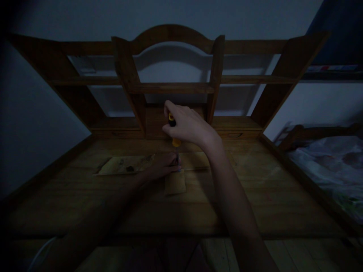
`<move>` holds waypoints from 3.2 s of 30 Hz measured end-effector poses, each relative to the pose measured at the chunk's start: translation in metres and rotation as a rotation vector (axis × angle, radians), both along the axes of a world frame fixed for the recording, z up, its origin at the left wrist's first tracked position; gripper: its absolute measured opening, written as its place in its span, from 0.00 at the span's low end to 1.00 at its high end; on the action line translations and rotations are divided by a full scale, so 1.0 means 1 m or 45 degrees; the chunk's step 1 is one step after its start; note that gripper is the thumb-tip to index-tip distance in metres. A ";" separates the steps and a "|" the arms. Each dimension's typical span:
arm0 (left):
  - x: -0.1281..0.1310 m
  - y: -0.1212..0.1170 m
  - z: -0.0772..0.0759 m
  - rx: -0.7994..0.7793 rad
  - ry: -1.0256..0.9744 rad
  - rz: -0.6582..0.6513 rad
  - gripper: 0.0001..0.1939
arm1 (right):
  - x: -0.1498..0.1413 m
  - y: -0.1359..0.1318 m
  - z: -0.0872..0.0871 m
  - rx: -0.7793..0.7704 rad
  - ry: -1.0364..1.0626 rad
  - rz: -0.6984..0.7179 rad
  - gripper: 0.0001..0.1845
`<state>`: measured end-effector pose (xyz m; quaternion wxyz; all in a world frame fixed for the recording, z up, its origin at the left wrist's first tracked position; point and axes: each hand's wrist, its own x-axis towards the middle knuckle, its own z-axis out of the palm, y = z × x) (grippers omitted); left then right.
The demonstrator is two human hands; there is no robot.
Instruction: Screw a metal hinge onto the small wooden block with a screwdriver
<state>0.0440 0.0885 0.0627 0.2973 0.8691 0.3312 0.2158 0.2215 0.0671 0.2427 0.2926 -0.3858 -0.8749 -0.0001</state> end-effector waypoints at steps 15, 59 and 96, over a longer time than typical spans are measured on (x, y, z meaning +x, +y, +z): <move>-0.003 0.000 0.007 -0.092 -0.039 -0.091 0.08 | 0.004 0.002 0.000 -0.048 -0.007 0.053 0.13; -0.004 -0.001 0.006 -0.128 -0.131 -0.147 0.09 | 0.001 -0.003 -0.001 -0.064 -0.022 -0.044 0.08; -0.006 -0.001 0.005 -0.182 -0.135 -0.099 0.07 | 0.001 -0.007 0.001 -0.016 -0.101 -0.101 0.14</move>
